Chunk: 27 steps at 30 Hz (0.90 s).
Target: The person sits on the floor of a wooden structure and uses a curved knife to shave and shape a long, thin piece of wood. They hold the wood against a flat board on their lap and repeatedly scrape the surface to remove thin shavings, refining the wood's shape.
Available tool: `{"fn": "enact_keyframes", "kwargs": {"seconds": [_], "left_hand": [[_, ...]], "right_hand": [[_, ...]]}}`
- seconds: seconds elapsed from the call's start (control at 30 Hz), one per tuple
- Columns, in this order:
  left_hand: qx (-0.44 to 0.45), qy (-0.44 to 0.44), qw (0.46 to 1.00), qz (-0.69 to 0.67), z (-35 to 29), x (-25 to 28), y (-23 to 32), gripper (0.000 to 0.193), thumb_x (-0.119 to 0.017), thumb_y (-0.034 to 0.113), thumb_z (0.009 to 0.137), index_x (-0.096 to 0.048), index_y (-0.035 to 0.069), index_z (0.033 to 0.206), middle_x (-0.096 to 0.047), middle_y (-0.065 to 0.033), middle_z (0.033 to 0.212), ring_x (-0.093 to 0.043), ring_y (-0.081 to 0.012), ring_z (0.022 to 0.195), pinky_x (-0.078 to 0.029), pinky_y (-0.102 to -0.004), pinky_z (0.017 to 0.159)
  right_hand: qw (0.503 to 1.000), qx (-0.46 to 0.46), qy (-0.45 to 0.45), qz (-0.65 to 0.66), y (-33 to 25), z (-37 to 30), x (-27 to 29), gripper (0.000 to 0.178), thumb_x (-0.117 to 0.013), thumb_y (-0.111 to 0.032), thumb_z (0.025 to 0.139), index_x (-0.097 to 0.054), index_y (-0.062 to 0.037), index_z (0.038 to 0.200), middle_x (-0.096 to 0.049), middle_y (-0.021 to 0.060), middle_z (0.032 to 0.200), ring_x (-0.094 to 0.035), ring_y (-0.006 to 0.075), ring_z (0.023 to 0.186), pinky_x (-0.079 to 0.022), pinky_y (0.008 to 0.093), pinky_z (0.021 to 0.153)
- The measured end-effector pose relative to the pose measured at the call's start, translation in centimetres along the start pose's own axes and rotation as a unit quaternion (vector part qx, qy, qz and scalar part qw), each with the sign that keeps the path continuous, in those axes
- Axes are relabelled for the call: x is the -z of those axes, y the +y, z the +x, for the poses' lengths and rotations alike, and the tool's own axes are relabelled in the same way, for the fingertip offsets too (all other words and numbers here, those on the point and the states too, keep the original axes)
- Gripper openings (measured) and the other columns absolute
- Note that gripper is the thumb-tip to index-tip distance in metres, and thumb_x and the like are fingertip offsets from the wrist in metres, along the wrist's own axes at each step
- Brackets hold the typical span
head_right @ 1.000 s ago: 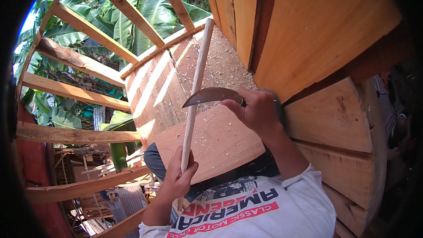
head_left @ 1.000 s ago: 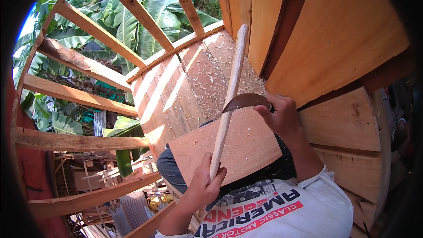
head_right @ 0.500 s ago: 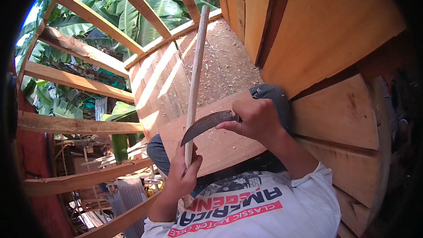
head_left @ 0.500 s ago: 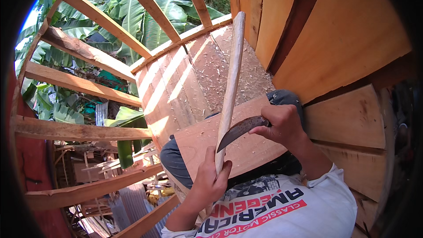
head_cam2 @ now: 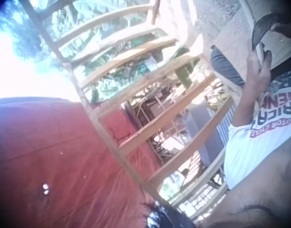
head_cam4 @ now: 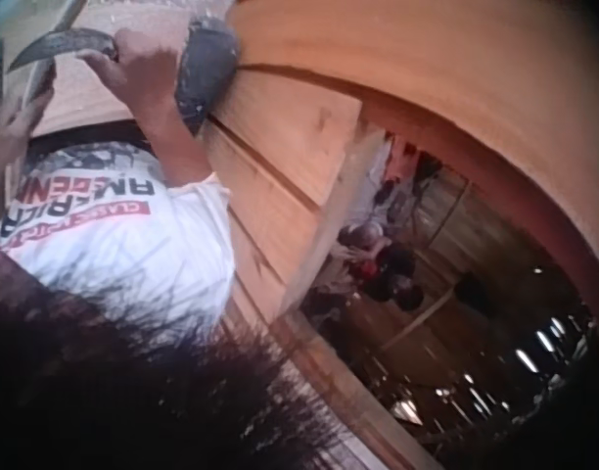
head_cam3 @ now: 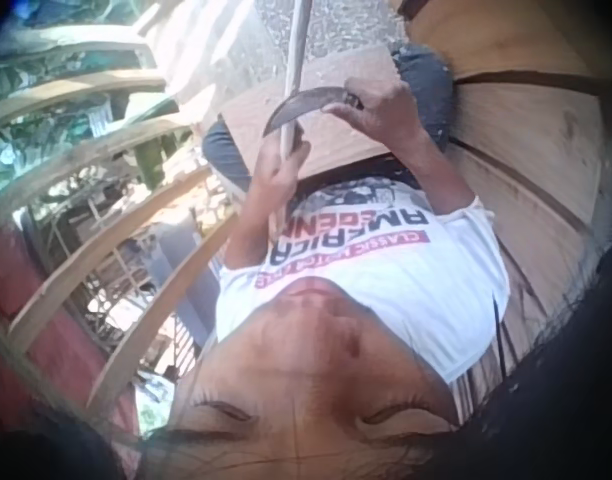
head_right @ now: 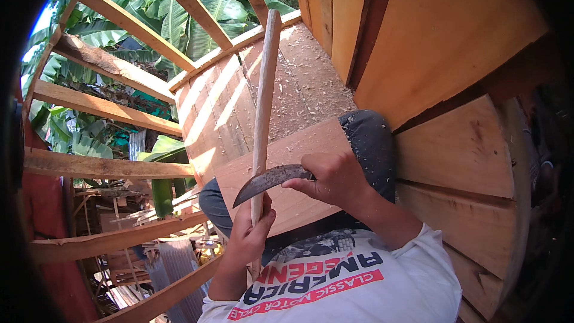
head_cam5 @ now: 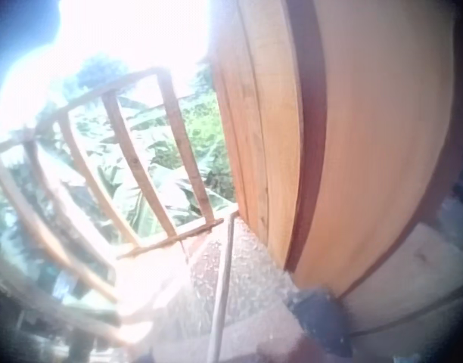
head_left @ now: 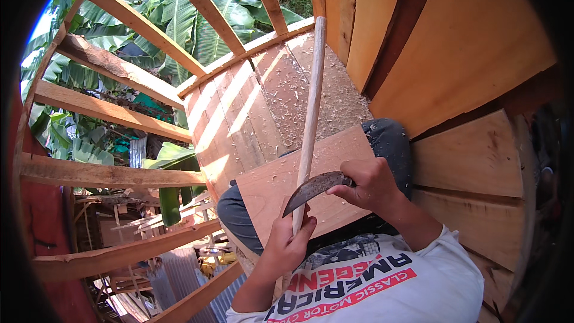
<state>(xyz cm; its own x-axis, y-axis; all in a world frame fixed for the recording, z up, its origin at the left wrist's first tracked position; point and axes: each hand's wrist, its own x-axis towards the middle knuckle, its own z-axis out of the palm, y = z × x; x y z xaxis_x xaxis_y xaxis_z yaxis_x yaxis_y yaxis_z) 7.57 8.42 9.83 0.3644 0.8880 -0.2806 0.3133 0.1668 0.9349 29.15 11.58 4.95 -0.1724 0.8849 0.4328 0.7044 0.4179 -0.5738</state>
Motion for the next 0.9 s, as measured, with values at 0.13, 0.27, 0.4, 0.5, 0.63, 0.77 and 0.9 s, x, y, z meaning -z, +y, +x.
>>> {"fn": "enact_keyframes", "kwargs": {"seconds": [0.13, 0.27, 0.4, 0.5, 0.63, 0.77, 0.9], "left_hand": [[-0.025, 0.021, 0.998, 0.046, 0.0, -0.5, 1.3, 0.017, -0.054, 0.002, 0.090, -0.048, -0.004, 0.105, -0.048, -0.0114, 0.086, -0.051, -0.0184, 0.072, -0.043, -0.0316, 0.065], [-0.023, 0.012, 0.998, 0.062, -0.1, -0.5, 1.2, 0.021, -0.054, 0.002, 0.090, -0.047, -0.005, 0.109, -0.048, -0.0137, 0.092, -0.052, -0.0207, 0.074, -0.044, -0.0320, 0.068], [-0.022, 0.003, 0.999, 0.032, 0.0, -0.9, 1.0, 0.026, -0.054, 0.004, 0.091, -0.045, -0.005, 0.113, -0.048, -0.0133, 0.094, -0.052, -0.0196, 0.077, -0.044, -0.0317, 0.069], [-0.044, 0.010, 0.998, 0.043, -0.1, -0.9, 0.3, 0.030, -0.053, 0.005, 0.092, -0.044, -0.005, 0.118, -0.048, -0.0126, 0.095, -0.052, -0.0185, 0.080, -0.045, -0.0310, 0.070], [-0.007, 0.003, 1.000, 0.012, -0.3, -0.6, 0.5, 0.036, -0.052, 0.007, 0.093, -0.041, -0.005, 0.126, -0.050, -0.0119, 0.098, -0.052, -0.0173, 0.084, -0.045, -0.0298, 0.073], [0.010, 0.008, 1.000, -0.014, -0.4, -0.1, 0.5, 0.034, -0.052, 0.009, 0.094, -0.041, -0.003, 0.123, -0.048, -0.0086, 0.095, -0.048, -0.0134, 0.081, -0.042, -0.0273, 0.070], [0.022, 0.022, 0.998, -0.048, -0.6, 0.3, 0.0, 0.020, -0.053, 0.012, 0.094, -0.044, 0.001, 0.108, -0.043, -0.0010, 0.082, -0.042, -0.0064, 0.069, -0.036, -0.0220, 0.058]], "right_hand": [[0.999, 0.019, 0.016, -0.040, 0.5, 1.0, 0.2, 0.061, -0.066, -0.064, 0.075, -0.048, -0.0090, 0.056, -0.046, 0.0076, 0.049, -0.055, 0.0270, 0.046, -0.043, 0.0348, 0.043], [0.997, 0.023, 0.041, -0.065, 1.3, 1.2, 0.1, 0.063, -0.067, -0.066, 0.072, -0.046, -0.0096, 0.055, -0.046, 0.0074, 0.049, -0.055, 0.0261, 0.045, -0.041, 0.0344, 0.042], [0.995, 0.029, 0.068, -0.067, 1.7, 1.1, 0.0, 0.064, -0.067, -0.067, 0.070, -0.045, -0.0097, 0.055, -0.045, 0.0075, 0.049, -0.053, 0.0259, 0.045, -0.040, 0.0338, 0.042], [0.994, 0.034, 0.074, -0.071, 1.6, 1.4, 0.0, 0.064, -0.067, -0.067, 0.070, -0.044, -0.0096, 0.055, -0.044, 0.0077, 0.049, -0.053, 0.0256, 0.044, -0.040, 0.0339, 0.042], [0.994, 0.033, 0.073, -0.079, 1.6, 1.9, -0.4, 0.065, -0.067, -0.068, 0.070, -0.044, -0.0095, 0.055, -0.045, 0.0075, 0.049, -0.052, 0.0253, 0.044, -0.040, 0.0335, 0.042], [0.994, 0.032, 0.083, -0.070, 1.3, 2.8, -0.8, 0.067, -0.066, -0.070, 0.069, -0.044, -0.0080, 0.056, -0.042, 0.0083, 0.049, -0.049, 0.0264, 0.043, -0.037, 0.0341, 0.042], [0.994, 0.042, 0.060, -0.086, 1.1, 3.3, -1.2, 0.065, -0.064, -0.068, 0.074, -0.048, -0.0079, 0.055, -0.047, 0.0079, 0.050, -0.053, 0.0259, 0.045, -0.042, 0.0345, 0.044]]}}
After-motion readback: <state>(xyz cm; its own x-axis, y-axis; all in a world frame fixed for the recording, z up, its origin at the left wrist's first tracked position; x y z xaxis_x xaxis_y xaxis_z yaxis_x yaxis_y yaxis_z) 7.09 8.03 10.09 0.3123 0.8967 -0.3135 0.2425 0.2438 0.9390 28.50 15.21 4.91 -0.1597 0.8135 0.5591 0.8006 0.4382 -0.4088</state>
